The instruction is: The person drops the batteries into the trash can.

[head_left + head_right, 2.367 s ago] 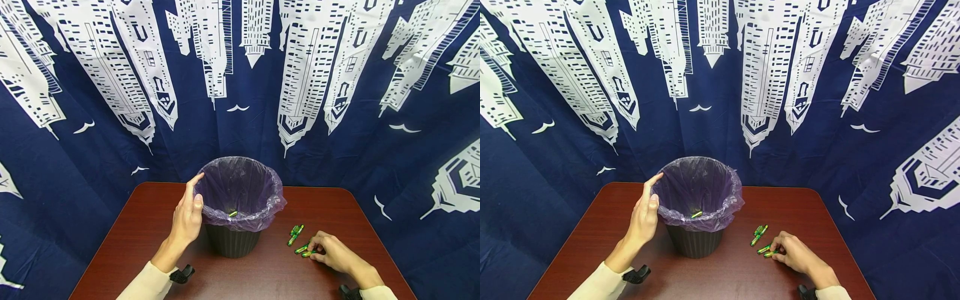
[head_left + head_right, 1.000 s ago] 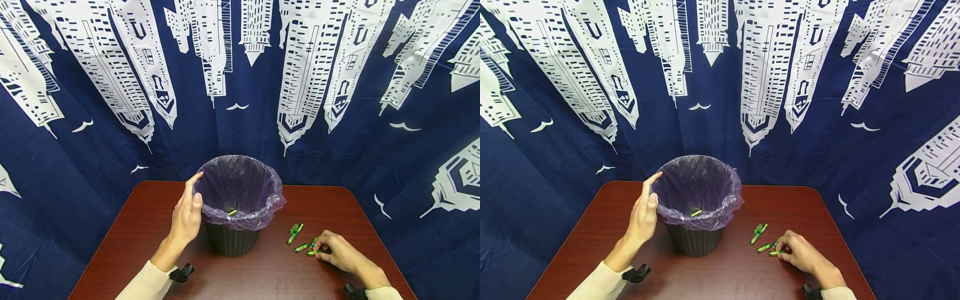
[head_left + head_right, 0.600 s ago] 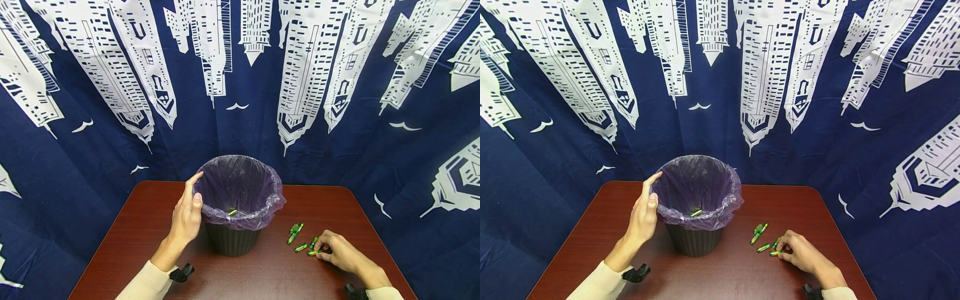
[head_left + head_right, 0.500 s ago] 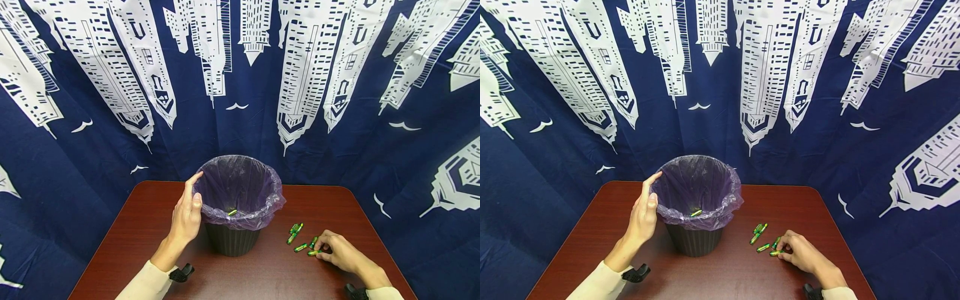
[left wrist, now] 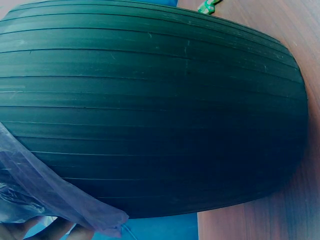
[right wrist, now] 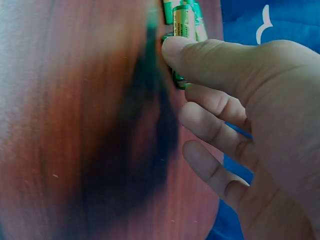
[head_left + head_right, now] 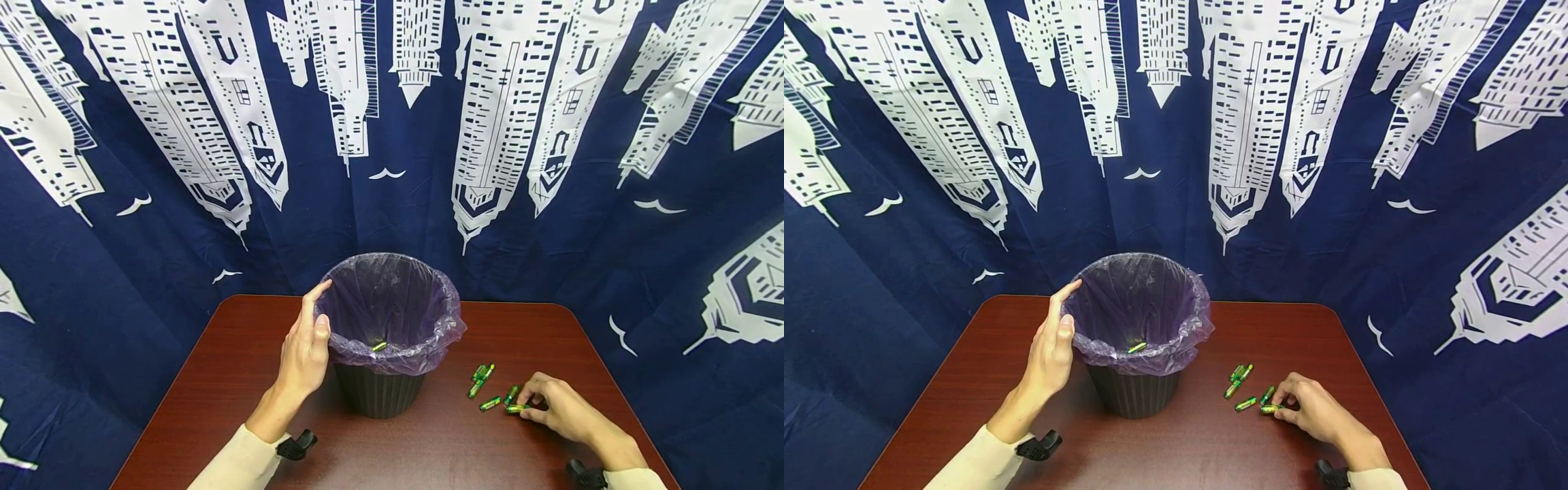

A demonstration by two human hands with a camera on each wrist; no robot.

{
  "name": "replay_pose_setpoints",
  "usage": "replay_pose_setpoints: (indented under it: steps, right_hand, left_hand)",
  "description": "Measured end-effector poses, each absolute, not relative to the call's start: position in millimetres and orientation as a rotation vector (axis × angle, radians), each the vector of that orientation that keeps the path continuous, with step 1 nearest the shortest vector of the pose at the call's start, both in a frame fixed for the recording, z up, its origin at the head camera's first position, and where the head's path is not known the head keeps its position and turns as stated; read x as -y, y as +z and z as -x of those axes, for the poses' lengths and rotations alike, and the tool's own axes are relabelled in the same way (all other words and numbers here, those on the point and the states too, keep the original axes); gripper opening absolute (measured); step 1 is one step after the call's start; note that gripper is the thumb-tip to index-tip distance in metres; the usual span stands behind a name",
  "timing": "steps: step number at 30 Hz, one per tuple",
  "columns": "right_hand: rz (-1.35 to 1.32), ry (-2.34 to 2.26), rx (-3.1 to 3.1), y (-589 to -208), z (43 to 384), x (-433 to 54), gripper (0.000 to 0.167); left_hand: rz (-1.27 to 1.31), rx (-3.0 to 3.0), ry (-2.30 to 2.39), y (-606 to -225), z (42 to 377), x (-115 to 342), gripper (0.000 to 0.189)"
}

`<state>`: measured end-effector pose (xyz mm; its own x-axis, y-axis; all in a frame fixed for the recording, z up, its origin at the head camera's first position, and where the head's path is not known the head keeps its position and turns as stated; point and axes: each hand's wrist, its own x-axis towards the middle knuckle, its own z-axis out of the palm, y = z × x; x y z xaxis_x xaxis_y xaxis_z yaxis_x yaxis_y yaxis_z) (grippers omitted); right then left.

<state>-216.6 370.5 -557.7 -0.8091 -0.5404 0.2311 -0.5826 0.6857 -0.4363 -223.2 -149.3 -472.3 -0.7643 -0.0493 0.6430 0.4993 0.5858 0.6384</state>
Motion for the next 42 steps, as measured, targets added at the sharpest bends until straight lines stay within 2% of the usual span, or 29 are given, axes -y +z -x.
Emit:
replay_pose_setpoints:
  steps: [12,26,31,38,42]
  right_hand:
    - [-0.798,0.855,2.815,-513.2,222.3,-363.4,0.021]
    - [-0.866,0.698,2.569,-436.1,247.8,-321.9,0.027]
    - [-0.921,0.65,2.489,-405.8,259.3,-302.0,0.033]
    - [-1.038,0.619,2.399,-371.3,270.5,-282.4,0.05]
    - [-1.11,0.633,2.359,-358.2,276.8,-271.6,0.051]
  left_hand:
    - [0.348,2.198,-1.165,-474.7,222.1,150.1,0.086]
    - [0.359,2.187,-1.147,-469.3,225.9,152.6,0.092]
    - [0.352,2.19,-1.153,-468.3,225.6,153.6,0.094]
    - [0.356,2.211,-1.176,-471.4,224.2,153.1,0.088]
    - [0.373,2.204,-1.179,-471.3,223.4,152.4,0.091]
